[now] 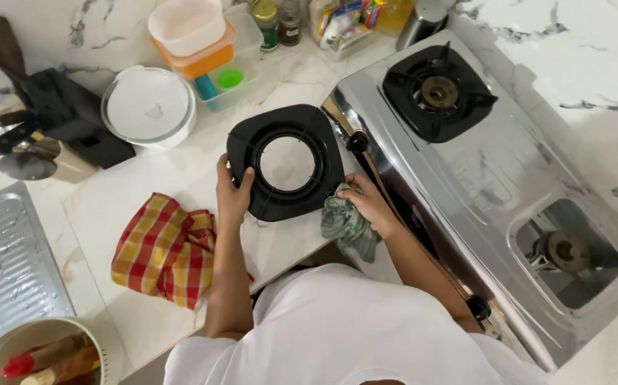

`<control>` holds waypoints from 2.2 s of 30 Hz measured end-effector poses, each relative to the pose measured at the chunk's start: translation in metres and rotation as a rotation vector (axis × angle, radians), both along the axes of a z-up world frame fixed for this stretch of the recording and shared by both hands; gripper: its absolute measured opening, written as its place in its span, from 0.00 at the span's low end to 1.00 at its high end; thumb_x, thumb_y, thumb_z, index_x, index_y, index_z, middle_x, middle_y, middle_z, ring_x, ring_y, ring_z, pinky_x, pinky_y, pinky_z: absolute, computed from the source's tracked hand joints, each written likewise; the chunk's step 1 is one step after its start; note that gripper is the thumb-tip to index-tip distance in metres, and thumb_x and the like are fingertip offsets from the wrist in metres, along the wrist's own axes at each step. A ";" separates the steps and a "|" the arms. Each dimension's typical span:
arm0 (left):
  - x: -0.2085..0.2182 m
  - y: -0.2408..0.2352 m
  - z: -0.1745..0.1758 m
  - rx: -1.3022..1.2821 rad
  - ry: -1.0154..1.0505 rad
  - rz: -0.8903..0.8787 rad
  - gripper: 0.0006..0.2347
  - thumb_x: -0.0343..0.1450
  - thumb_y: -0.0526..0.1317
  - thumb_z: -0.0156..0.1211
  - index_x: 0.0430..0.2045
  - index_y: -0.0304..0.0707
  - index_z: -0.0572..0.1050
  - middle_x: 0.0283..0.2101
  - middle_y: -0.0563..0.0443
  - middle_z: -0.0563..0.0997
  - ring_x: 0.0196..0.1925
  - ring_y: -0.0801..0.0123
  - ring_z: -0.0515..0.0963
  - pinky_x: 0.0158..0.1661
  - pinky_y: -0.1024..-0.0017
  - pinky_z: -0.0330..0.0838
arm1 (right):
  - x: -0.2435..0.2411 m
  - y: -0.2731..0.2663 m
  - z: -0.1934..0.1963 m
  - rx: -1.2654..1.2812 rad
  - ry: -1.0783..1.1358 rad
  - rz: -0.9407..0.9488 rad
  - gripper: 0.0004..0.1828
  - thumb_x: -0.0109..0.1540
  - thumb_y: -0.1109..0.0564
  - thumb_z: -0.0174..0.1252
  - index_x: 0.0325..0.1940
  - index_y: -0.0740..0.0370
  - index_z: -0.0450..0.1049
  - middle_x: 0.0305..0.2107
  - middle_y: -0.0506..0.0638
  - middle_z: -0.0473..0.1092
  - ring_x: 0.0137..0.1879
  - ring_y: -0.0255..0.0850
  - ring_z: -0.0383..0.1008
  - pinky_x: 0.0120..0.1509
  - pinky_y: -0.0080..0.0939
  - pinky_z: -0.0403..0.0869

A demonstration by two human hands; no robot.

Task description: Cleaning a two-burner gas stove with a cloth and folding kitchen rags.

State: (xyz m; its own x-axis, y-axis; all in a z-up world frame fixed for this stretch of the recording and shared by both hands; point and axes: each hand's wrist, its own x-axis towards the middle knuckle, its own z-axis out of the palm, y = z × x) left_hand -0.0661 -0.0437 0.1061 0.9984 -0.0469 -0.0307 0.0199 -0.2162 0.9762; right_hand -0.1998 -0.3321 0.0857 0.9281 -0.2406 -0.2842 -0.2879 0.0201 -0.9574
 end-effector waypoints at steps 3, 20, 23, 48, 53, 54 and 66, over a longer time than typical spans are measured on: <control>-0.006 -0.025 0.012 -0.190 -0.212 -0.146 0.32 0.74 0.33 0.63 0.71 0.30 0.51 0.62 0.38 0.72 0.60 0.62 0.75 0.57 0.69 0.71 | -0.026 -0.004 0.055 -0.031 -0.132 -0.095 0.17 0.61 0.58 0.61 0.52 0.65 0.71 0.43 0.51 0.72 0.50 0.38 0.73 0.56 0.37 0.71; -0.112 -0.324 0.071 -0.568 -0.014 -0.919 0.28 0.75 0.29 0.58 0.72 0.30 0.57 0.68 0.40 0.71 0.67 0.62 0.72 0.63 0.70 0.67 | -0.377 -0.039 0.112 -0.012 -0.394 -1.083 0.10 0.66 0.63 0.53 0.50 0.66 0.74 0.45 0.49 0.73 0.51 0.38 0.72 0.57 0.37 0.70; -0.141 -0.390 0.051 -0.561 -0.104 -1.033 0.28 0.74 0.29 0.60 0.72 0.30 0.58 0.69 0.39 0.70 0.69 0.60 0.72 0.65 0.69 0.65 | -0.444 -0.012 0.121 0.081 -0.504 -1.289 0.10 0.66 0.64 0.51 0.50 0.70 0.73 0.38 0.53 0.73 0.44 0.41 0.74 0.51 0.38 0.73; -0.238 -0.532 0.003 -0.162 -0.150 -1.182 0.32 0.67 0.30 0.63 0.68 0.30 0.60 0.63 0.36 0.75 0.61 0.55 0.78 0.59 0.68 0.69 | -0.564 0.042 0.112 0.021 -0.692 -1.650 0.08 0.68 0.65 0.51 0.49 0.69 0.73 0.38 0.54 0.74 0.43 0.42 0.75 0.51 0.38 0.75; -0.237 -0.531 -0.009 -0.131 -0.238 -1.164 0.31 0.67 0.31 0.64 0.68 0.29 0.61 0.61 0.34 0.77 0.61 0.53 0.79 0.59 0.67 0.70 | -0.567 0.032 0.111 0.005 -0.685 -1.629 0.09 0.68 0.64 0.51 0.50 0.70 0.74 0.39 0.54 0.74 0.43 0.42 0.75 0.51 0.38 0.75; -0.236 -0.531 -0.013 -0.120 -0.280 -1.155 0.30 0.67 0.31 0.65 0.67 0.27 0.62 0.60 0.33 0.77 0.60 0.51 0.79 0.59 0.65 0.70 | -0.568 0.029 0.109 0.000 -0.693 -1.626 0.09 0.68 0.64 0.51 0.50 0.70 0.73 0.40 0.54 0.73 0.44 0.42 0.75 0.52 0.39 0.75; -0.234 -0.527 -0.006 0.240 -0.620 -1.111 0.23 0.67 0.37 0.67 0.54 0.22 0.69 0.41 0.27 0.81 0.47 0.38 0.80 0.48 0.53 0.74 | -0.574 0.004 0.096 0.048 -0.727 -1.560 0.09 0.68 0.64 0.52 0.50 0.70 0.73 0.38 0.56 0.73 0.43 0.44 0.75 0.50 0.40 0.75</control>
State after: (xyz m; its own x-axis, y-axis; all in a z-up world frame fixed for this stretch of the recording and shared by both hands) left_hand -0.2999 -0.5707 0.1000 0.2796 -0.9130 0.2971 -0.7211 0.0046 0.6928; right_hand -0.7735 -0.3281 0.1817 -0.2245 -0.9742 0.0224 0.4886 -0.1324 -0.8624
